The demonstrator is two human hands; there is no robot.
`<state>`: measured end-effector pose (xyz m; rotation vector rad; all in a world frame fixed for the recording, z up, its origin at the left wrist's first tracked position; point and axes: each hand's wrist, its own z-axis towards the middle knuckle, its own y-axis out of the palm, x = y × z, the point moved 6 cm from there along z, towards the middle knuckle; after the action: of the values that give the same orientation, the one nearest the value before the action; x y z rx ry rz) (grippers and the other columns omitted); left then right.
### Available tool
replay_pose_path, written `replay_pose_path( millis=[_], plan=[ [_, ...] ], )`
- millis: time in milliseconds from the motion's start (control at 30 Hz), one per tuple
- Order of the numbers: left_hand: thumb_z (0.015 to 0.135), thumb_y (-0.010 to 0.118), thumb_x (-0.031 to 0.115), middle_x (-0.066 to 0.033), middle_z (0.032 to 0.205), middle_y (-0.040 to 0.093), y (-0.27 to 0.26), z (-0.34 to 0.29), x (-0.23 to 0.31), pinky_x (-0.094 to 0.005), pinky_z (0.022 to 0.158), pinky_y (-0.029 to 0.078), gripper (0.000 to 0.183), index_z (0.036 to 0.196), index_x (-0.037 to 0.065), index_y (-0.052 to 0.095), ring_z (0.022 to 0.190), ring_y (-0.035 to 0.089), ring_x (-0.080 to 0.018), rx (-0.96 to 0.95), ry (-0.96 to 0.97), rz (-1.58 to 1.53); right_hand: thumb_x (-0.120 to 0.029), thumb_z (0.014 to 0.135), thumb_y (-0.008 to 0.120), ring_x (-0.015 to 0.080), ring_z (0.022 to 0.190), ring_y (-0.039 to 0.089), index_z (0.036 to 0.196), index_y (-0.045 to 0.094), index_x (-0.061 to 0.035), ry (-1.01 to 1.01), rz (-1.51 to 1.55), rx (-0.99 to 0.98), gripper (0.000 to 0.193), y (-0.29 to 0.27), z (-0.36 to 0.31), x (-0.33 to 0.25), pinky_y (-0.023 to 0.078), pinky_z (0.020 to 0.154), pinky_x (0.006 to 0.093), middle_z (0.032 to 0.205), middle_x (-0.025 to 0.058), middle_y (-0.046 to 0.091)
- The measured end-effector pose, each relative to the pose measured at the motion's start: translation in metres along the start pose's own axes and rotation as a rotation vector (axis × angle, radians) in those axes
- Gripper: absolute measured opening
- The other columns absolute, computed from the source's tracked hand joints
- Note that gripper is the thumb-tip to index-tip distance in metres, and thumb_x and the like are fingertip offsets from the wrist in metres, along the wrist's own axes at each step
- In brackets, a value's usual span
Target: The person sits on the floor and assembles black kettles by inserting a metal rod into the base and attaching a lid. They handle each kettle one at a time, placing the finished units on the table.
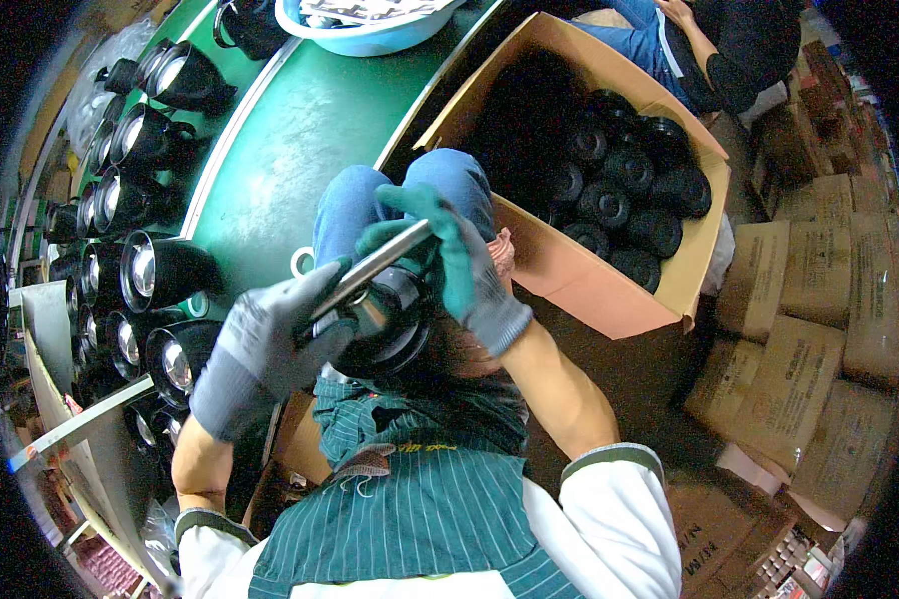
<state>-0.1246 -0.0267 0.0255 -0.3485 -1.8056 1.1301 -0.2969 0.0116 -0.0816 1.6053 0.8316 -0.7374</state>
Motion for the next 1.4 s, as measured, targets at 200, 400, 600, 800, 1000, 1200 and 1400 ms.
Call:
replay_pose_path(
  millis=[200, 400, 600, 800, 1000, 1200, 1400],
  plan=[
    [0.093, 0.064, 0.053, -0.0184, 0.103, 0.062, 0.039, -0.006, 0.071, -0.0338, 0.052, 0.056, 0.089, 0.15, -0.009, 0.036, 0.067, 0.068, -0.0214, 0.032, -0.443, 0.43, -0.024, 0.106, 0.05, 0.0151, 0.077, 0.071, 0.139, 0.056, 0.0072, 0.243, 0.054, -0.285, 0.046, 0.017, 0.051, 0.032, 0.057, 0.077, 0.0245, 0.085, 0.0085, 0.074],
    [0.099, 0.052, 0.058, -0.0234, 0.111, 0.062, 0.06, -0.002, 0.071, -0.0336, 0.046, 0.054, 0.078, 0.143, -0.007, 0.046, 0.064, 0.067, -0.0192, 0.016, -0.577, 0.521, -0.024, 0.106, 0.051, 0.0137, 0.08, 0.071, 0.132, 0.062, 0.0052, 0.031, -0.274, -0.41, 0.041, 0.021, 0.061, 0.044, 0.055, 0.08, 0.0242, 0.088, 0.0074, 0.075],
    [0.11, 0.041, 0.028, -0.0219, 0.086, 0.072, 0.033, -0.041, -0.025, -0.0389, 0.069, 0.058, 0.041, 0.13, 0.001, 0.064, 0.077, 0.075, -0.0314, 0.397, -0.22, -0.053, -0.021, 0.109, 0.038, 0.0237, 0.102, 0.072, 0.128, 0.061, 0.0065, -0.017, -0.228, -0.186, 0.041, 0.009, -0.005, 0.006, 0.053, 0.099, 0.0337, 0.108, 0.0197, 0.075],
    [0.098, 0.043, 0.029, -0.0184, 0.078, 0.069, 0.036, 0.021, -0.084, -0.0382, 0.069, 0.057, 0.041, 0.115, 0.003, 0.07, 0.072, 0.073, -0.0326, 0.291, 0.17, -0.369, -0.005, 0.108, 0.036, 0.0313, 0.116, 0.068, 0.124, 0.061, 0.0107, -0.311, -0.432, 0.24, 0.034, 0.042, -0.104, -0.006, 0.051, 0.105, 0.041, 0.121, 0.0248, 0.069],
    [0.096, 0.062, 0.03, -0.0109, 0.058, 0.058, 0.015, 0.026, -0.082, -0.0341, 0.056, 0.05, 0.03, 0.083, 0.004, 0.072, 0.053, 0.06, -0.0203, 0.18, 0.038, -0.296, -0.016, 0.105, 0.056, 0.0226, 0.13, 0.056, 0.152, 0.041, 0.0007, -0.534, -0.993, 0.124, 0.052, -0.021, -0.093, 0.002, 0.046, 0.11, 0.0353, 0.147, 0.0142, 0.054],
    [0.096, 0.07, 0.026, 0.001, 0.08, 0.062, 0.013, -0.025, -0.155, -0.0285, 0.06, 0.045, 0.025, 0.097, 0.001, 0.071, 0.066, 0.053, -0.0075, 0.604, -0.37, -0.689, -0.047, 0.072, 0.09, 0.0442, 0.143, 0.042, 0.15, 0.05, -0.0105, -0.257, -1.248, -0.158, 0.095, 0.042, -0.092, -0.01, 0.035, 0.119, 0.0501, 0.156, 0.0293, 0.037],
    [0.095, 0.063, 0.047, -0.0224, 0.082, 0.069, 0.062, -0.03, -0.249, -0.0489, 0.073, 0.05, 0.044, 0.096, 0.003, 0.067, 0.079, 0.067, -0.0409, 0.966, -0.885, -0.19, -0.033, 0.057, 0.099, 0.0394, 0.141, 0.047, 0.136, 0.065, -0.007, -0.278, -1.099, -0.159, 0.09, 0.052, -0.081, -0.02, 0.036, 0.118, 0.0499, 0.15, 0.0256, 0.048]
  ],
)
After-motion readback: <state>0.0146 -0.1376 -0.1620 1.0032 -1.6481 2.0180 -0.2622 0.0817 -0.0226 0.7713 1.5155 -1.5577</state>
